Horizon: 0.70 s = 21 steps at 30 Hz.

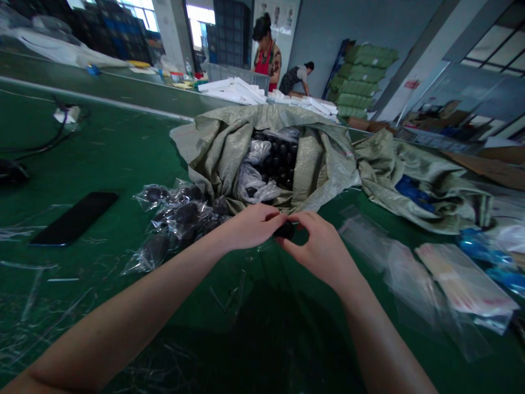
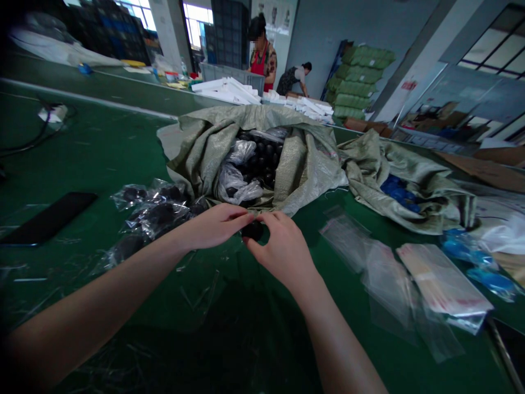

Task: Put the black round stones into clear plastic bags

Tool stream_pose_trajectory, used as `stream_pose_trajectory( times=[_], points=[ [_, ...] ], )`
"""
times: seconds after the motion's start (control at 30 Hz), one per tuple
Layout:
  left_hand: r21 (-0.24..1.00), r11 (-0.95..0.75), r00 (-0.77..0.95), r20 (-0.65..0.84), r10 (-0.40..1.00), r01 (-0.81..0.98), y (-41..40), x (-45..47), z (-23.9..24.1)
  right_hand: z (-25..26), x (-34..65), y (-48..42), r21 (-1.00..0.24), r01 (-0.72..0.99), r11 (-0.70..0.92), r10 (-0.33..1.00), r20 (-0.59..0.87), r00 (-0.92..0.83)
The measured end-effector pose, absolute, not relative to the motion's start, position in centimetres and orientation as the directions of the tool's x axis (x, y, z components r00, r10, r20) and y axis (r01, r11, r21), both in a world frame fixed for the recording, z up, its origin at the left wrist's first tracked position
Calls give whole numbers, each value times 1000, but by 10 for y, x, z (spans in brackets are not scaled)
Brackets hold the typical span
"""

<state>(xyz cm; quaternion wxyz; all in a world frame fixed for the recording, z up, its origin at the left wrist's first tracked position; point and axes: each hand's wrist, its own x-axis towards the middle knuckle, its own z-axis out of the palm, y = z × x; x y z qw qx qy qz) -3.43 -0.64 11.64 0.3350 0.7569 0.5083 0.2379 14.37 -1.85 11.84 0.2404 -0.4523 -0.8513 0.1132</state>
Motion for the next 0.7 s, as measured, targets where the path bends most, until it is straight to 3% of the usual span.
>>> stream_pose_trajectory(
  times=[0.33, 0.57, 0.7],
  points=[
    [655, -277, 339, 33, 940, 703, -8, -33, 113, 108, 132, -22, -403, 818, 409, 899, 333, -285],
    [542, -174, 248, -67, 966, 822, -19, -34, 126, 104, 132, -20, -381, 827, 413, 884, 387, -263],
    [560, -152, 271, -135, 953, 814, -24, -34, 131, 103, 133, -20, -353, 823, 445, 858, 433, -278]
  ],
)
